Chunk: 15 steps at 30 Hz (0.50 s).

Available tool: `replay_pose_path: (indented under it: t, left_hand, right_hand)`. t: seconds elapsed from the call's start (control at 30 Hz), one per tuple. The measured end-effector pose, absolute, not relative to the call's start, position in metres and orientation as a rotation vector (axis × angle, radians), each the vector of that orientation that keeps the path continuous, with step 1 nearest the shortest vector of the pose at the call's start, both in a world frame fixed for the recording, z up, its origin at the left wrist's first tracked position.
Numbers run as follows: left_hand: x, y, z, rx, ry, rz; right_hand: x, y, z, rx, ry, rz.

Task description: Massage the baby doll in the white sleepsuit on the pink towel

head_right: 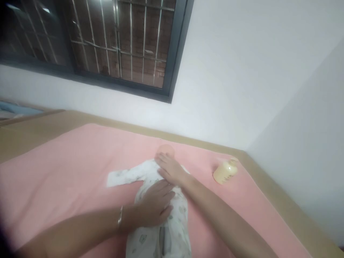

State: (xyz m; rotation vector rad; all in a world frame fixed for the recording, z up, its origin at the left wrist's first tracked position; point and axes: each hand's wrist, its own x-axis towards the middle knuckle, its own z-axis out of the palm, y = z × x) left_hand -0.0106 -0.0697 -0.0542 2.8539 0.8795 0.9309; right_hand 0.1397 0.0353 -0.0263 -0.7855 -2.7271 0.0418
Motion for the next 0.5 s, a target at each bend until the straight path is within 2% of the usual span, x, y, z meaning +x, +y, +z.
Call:
replay_pose_path:
  t: [0.5]
  left_hand:
    - [-0.008, -0.0652, -0.0567, 2.832, 0.864, 0.919]
  right_hand:
    - [0.1379, 0.04, -0.0299, -0.796, -2.656, 0.074]
